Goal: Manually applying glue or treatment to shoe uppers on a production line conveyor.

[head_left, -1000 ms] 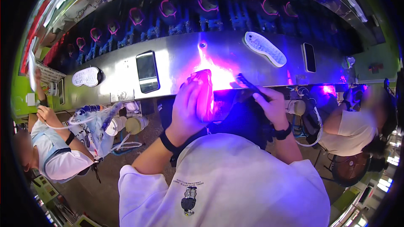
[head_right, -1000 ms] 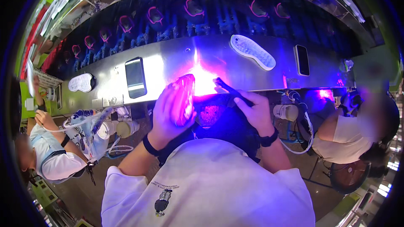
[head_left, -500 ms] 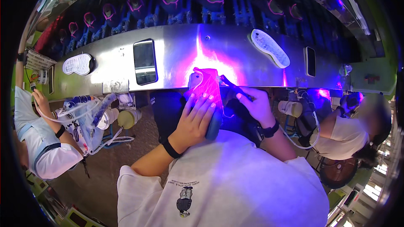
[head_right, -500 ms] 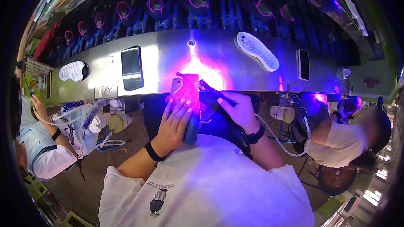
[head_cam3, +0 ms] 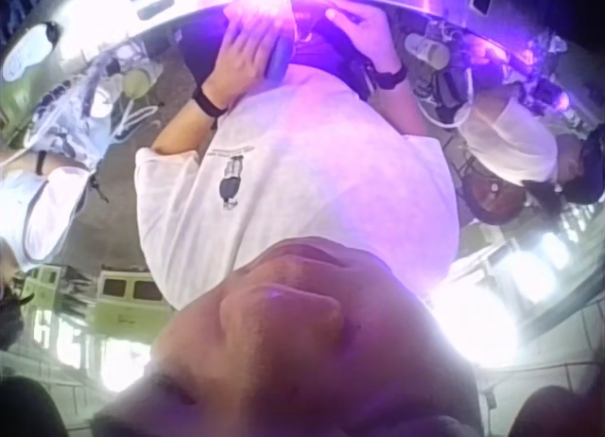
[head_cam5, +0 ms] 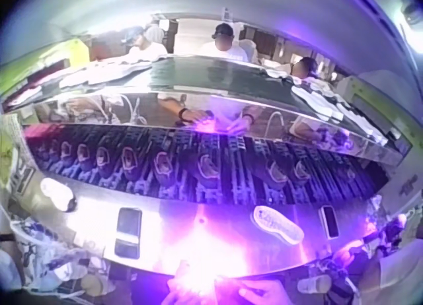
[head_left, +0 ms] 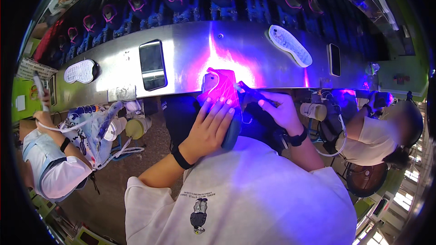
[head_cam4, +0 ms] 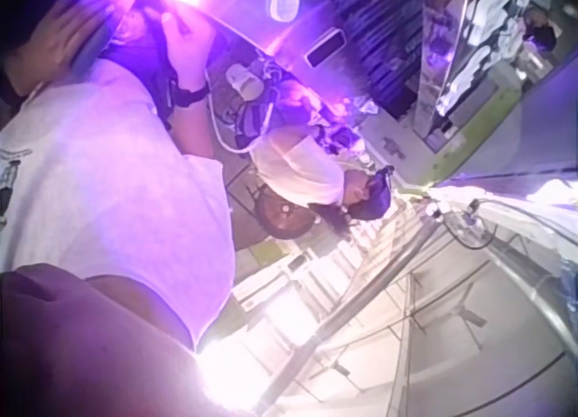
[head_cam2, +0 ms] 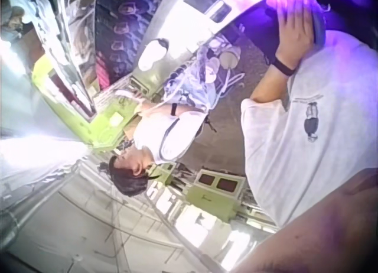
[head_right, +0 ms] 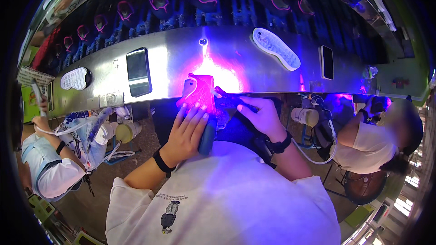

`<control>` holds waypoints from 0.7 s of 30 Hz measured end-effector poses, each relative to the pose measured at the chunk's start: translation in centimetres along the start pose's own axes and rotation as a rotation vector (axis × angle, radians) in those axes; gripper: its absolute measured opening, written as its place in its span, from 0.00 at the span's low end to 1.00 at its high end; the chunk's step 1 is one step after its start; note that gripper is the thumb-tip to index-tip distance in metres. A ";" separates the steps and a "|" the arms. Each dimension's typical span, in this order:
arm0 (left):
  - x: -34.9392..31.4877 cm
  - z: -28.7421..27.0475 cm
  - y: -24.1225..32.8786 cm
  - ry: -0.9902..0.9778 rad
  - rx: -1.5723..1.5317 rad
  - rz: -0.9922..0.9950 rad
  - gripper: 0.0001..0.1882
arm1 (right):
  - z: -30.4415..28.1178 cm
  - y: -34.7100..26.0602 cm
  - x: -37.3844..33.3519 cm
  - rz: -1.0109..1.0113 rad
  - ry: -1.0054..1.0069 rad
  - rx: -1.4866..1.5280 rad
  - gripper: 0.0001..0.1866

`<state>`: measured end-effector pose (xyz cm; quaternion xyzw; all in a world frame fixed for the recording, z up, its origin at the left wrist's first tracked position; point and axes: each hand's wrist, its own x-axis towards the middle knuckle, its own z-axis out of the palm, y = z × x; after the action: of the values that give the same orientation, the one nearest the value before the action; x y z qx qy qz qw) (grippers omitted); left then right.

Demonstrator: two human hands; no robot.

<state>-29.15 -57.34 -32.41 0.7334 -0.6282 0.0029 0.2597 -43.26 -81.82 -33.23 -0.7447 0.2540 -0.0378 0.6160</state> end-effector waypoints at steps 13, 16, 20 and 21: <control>4.8 -0.3 2.8 0.030 0.012 -0.139 0.35 | -2.4 -0.4 -6.0 0.076 -0.054 0.133 0.17; 6.2 -0.5 3.6 0.003 0.028 -0.185 0.36 | -2.7 -0.4 -6.5 0.113 -0.044 0.199 0.16; 7.5 -0.2 4.3 -0.017 0.115 -0.169 0.36 | -3.0 -0.1 -7.4 0.094 0.007 0.222 0.16; 8.0 -0.3 4.5 -0.011 0.136 -0.166 0.36 | -3.1 0.0 -7.7 0.085 0.021 0.227 0.15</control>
<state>-31.57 -64.95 -27.83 0.7989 -0.5650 0.0198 0.2052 -51.10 -81.38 -30.51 -0.6582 0.2860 -0.0479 0.6948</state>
